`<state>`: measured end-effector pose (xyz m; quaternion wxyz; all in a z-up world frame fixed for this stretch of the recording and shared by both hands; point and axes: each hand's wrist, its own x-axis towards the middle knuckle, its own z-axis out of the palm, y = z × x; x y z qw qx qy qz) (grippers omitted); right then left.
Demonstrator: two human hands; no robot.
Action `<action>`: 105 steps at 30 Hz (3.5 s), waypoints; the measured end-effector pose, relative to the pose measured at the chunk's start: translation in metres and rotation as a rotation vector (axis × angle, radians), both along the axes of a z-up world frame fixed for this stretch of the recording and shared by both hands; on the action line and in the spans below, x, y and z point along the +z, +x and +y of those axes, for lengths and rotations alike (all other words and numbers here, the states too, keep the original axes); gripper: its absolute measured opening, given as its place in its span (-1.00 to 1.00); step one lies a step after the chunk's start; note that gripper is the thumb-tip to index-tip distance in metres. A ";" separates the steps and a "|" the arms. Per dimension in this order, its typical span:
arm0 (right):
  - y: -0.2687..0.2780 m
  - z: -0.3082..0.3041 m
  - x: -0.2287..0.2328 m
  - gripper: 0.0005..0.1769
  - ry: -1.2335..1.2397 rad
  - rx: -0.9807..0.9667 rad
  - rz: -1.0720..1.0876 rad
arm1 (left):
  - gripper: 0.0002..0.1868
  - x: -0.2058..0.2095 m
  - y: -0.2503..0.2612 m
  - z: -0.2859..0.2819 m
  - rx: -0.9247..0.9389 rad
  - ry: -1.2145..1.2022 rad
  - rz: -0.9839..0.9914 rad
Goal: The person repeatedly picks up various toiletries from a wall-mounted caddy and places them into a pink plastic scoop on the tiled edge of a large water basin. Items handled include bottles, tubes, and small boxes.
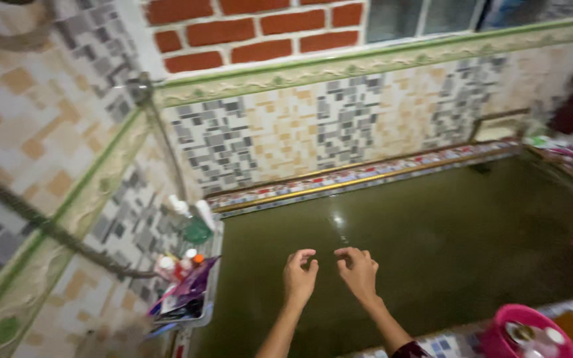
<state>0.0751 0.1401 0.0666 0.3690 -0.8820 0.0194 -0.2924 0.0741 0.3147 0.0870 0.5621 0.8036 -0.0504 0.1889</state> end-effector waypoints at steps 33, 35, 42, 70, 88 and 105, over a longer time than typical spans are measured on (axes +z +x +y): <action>0.209 0.321 0.019 -0.30 0.115 0.539 0.145 | -0.31 0.005 0.150 0.300 0.605 0.078 -0.025; 0.221 0.332 0.020 -0.17 0.068 0.565 0.128 | -0.22 0.009 0.155 0.304 0.575 0.122 -0.150; 0.226 0.348 0.019 -0.21 0.049 0.581 0.161 | -0.27 0.020 0.168 0.313 0.536 0.250 -0.065; 0.142 0.268 0.104 -0.57 0.585 0.654 -0.021 | -0.53 0.056 0.100 0.213 0.312 0.115 0.143; 0.063 0.045 0.071 -0.75 0.877 0.526 0.482 | -0.67 0.014 0.049 0.059 -0.517 -0.412 0.466; -0.072 -0.163 0.040 -0.68 0.888 -0.007 0.250 | -0.51 -0.057 -0.008 -0.148 -0.904 -0.446 0.785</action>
